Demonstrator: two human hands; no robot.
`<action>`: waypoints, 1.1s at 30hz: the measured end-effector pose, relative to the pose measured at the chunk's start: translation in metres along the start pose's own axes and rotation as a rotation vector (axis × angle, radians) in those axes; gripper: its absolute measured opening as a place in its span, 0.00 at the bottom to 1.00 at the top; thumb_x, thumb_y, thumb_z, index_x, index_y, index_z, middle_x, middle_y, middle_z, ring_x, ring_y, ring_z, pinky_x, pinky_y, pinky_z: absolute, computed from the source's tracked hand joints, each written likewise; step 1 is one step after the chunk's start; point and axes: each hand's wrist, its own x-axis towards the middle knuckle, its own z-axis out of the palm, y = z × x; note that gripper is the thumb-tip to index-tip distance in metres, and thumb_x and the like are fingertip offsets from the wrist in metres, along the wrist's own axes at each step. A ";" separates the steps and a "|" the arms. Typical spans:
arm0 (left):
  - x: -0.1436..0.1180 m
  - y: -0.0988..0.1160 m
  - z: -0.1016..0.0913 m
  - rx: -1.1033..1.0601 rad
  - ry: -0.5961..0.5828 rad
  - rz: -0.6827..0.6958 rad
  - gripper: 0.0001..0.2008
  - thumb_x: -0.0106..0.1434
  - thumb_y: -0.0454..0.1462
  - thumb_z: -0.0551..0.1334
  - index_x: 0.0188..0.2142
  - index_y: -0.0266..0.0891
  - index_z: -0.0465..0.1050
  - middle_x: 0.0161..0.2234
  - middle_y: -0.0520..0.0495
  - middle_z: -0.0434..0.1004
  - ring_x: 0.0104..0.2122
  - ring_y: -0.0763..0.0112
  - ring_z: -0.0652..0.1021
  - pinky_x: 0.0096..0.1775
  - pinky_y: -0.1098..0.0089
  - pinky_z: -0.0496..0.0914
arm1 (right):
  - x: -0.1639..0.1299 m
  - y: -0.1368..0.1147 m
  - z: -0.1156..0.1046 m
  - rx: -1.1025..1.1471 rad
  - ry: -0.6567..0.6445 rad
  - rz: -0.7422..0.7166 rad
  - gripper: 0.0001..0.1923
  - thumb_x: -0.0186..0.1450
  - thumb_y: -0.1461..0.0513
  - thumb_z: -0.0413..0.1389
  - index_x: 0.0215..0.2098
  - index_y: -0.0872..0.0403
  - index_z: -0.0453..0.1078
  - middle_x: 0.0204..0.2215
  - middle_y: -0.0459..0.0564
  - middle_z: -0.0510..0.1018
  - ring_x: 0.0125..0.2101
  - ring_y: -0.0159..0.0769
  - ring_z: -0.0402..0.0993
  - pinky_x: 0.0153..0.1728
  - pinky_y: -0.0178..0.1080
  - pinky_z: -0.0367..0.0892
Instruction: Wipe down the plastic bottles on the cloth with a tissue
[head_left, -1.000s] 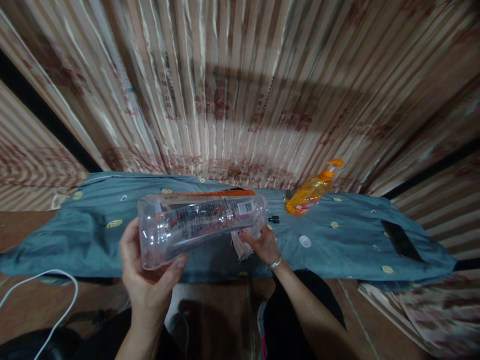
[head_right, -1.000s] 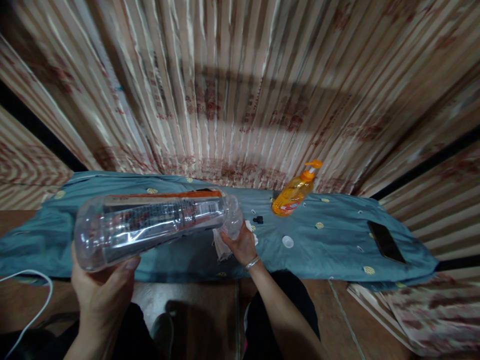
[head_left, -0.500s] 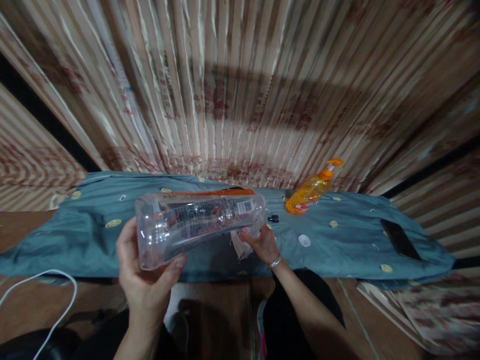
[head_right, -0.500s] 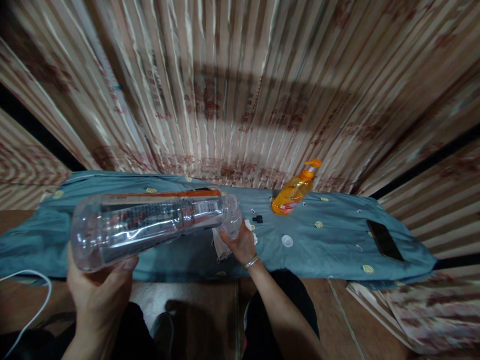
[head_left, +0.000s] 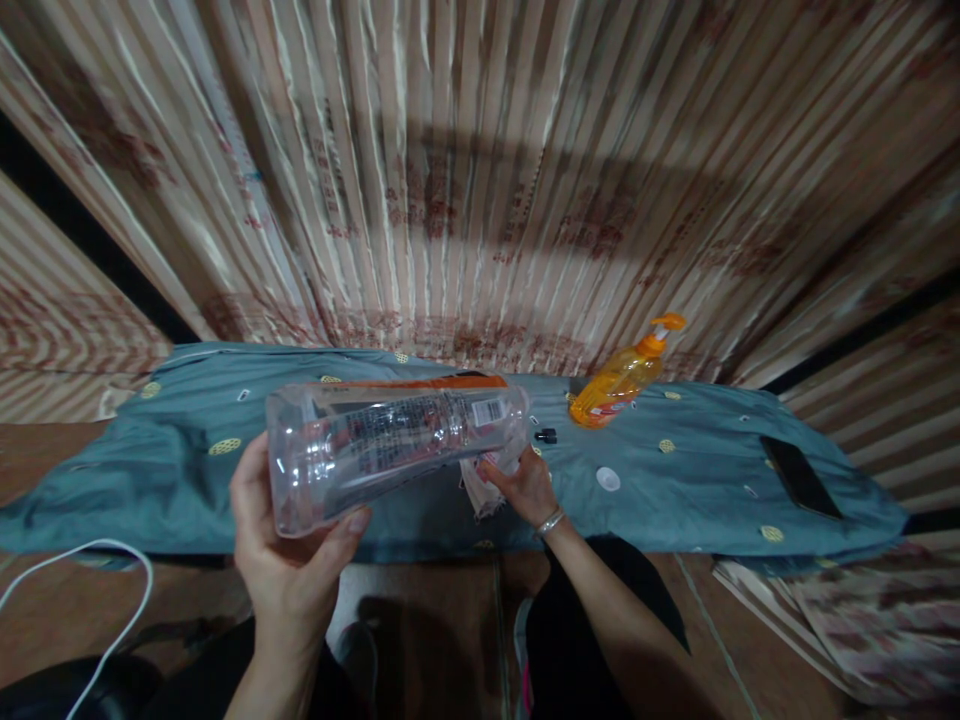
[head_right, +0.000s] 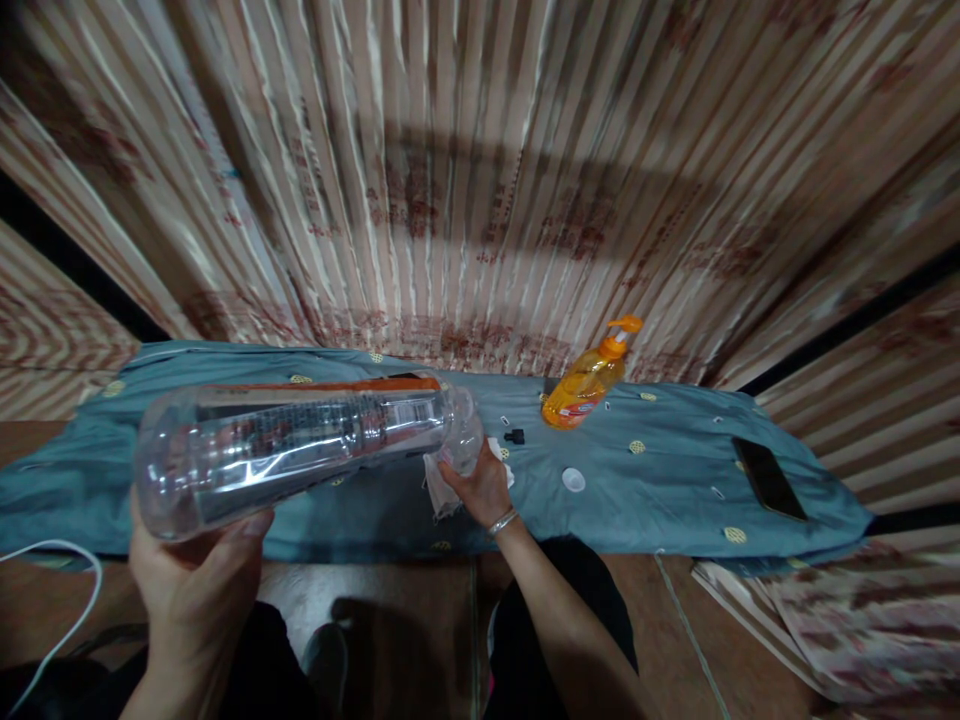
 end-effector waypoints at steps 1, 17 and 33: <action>0.000 0.000 0.001 -0.002 0.000 0.008 0.46 0.52 0.52 0.95 0.69 0.50 0.89 0.66 0.38 0.94 0.64 0.37 0.94 0.60 0.48 0.92 | 0.000 0.000 0.000 -0.005 -0.003 0.007 0.27 0.64 0.52 0.82 0.59 0.47 0.86 0.49 0.56 1.00 0.52 0.63 1.01 0.56 0.57 0.95; 0.001 -0.005 -0.002 0.051 -0.032 0.000 0.48 0.55 0.58 0.93 0.71 0.53 0.85 0.69 0.37 0.91 0.66 0.33 0.93 0.65 0.39 0.92 | 0.000 0.001 -0.002 0.001 -0.020 -0.015 0.26 0.66 0.52 0.81 0.59 0.46 0.86 0.51 0.58 1.00 0.52 0.64 1.01 0.56 0.58 0.95; 0.002 -0.001 0.000 -0.021 0.000 -0.020 0.49 0.51 0.53 0.96 0.69 0.48 0.88 0.67 0.36 0.93 0.65 0.35 0.94 0.63 0.46 0.92 | 0.000 0.000 -0.001 -0.001 -0.018 0.022 0.26 0.65 0.52 0.79 0.58 0.47 0.85 0.50 0.59 0.99 0.52 0.65 1.00 0.58 0.63 0.95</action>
